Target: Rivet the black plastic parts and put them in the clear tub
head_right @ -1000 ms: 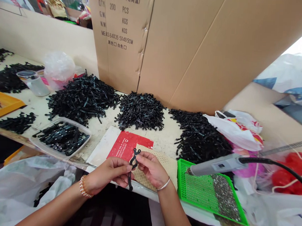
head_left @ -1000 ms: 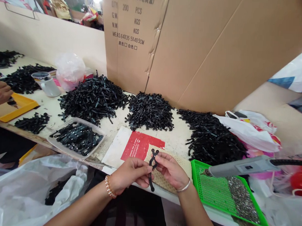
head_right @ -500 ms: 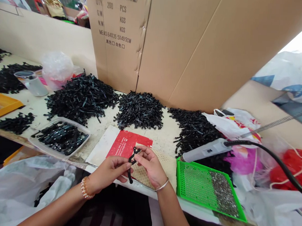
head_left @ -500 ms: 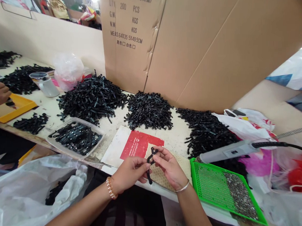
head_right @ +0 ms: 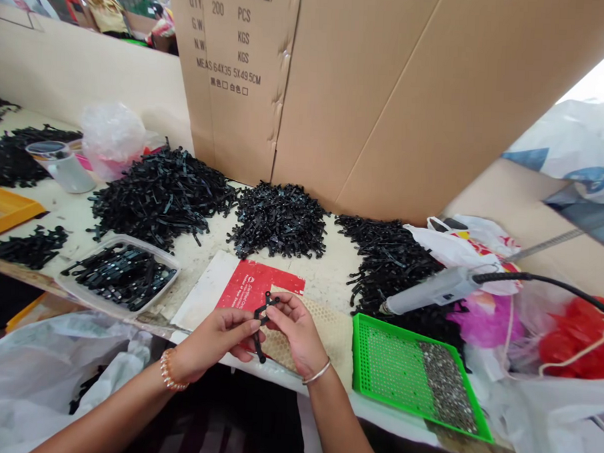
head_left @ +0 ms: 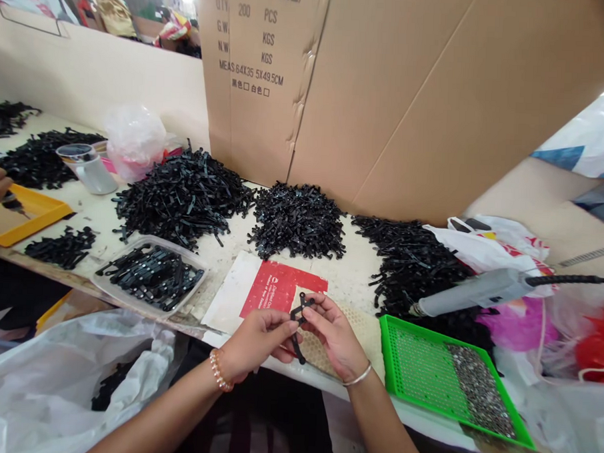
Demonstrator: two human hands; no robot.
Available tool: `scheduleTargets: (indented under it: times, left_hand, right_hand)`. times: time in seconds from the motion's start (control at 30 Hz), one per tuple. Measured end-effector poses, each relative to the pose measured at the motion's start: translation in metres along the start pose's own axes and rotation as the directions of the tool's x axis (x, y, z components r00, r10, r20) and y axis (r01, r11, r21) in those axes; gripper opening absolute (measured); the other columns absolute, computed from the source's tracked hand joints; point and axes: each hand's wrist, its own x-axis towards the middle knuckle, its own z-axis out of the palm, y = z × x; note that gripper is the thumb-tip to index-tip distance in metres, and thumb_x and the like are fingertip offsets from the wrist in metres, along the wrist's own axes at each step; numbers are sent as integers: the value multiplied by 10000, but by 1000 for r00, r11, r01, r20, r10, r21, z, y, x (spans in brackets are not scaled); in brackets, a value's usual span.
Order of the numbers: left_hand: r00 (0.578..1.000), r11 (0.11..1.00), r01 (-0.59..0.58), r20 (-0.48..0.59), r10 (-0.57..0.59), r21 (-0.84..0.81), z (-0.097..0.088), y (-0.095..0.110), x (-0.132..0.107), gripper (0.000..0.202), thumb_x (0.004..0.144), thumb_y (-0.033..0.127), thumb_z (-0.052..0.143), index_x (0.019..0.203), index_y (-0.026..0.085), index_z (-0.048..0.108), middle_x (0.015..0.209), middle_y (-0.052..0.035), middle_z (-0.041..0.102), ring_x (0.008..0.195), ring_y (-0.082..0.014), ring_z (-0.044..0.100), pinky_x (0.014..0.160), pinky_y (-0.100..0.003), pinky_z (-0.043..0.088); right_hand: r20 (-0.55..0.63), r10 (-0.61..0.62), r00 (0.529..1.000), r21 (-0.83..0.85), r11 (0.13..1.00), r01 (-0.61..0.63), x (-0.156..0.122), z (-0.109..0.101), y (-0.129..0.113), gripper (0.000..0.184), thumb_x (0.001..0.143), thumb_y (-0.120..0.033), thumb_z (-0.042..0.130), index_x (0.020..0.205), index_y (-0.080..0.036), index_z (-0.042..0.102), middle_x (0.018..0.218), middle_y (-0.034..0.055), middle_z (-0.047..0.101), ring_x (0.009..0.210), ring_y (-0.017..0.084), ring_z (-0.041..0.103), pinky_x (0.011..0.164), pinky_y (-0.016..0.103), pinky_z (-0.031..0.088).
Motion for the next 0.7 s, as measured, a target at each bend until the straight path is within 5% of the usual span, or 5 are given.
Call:
scheduleTargets:
  times: [0.43, 0.57, 0.7]
  left_hand:
    - [998, 997, 36, 47, -33, -69, -8, 2, 1, 433, 613, 504, 792, 722, 101, 677, 737, -44, 690, 573, -84, 617, 565, -172, 520]
    - [993, 976, 26, -107, -51, -216, -7, -3, 5, 449, 524, 391, 872, 795, 111, 650, 705, -9, 673, 558, -76, 612, 584, -181, 532]
    - [953, 947, -100, -302, 3, -306, -8, -8, 10, 563, 493, 276, 902, 936, 160, 575, 617, 50, 639, 556, -82, 617, 584, -176, 524]
  right_hand:
    - [16, -46, 999, 16, 999, 46, 3, 4, 7, 402, 669, -345, 828, 1013, -236, 649, 822, -4, 627, 748, 132, 579, 683, 257, 482]
    - [-56, -103, 993, 9, 995, 104, 2, 7, 8, 369, 636, -354, 848, 924, -228, 653, 853, 2, 623, 786, 145, 580, 703, 265, 499]
    - [-107, -112, 988, -34, 994, 109, -4, 10, 17, 317, 656, -420, 824, 807, -219, 630, 809, -6, 607, 711, 139, 561, 657, 268, 501]
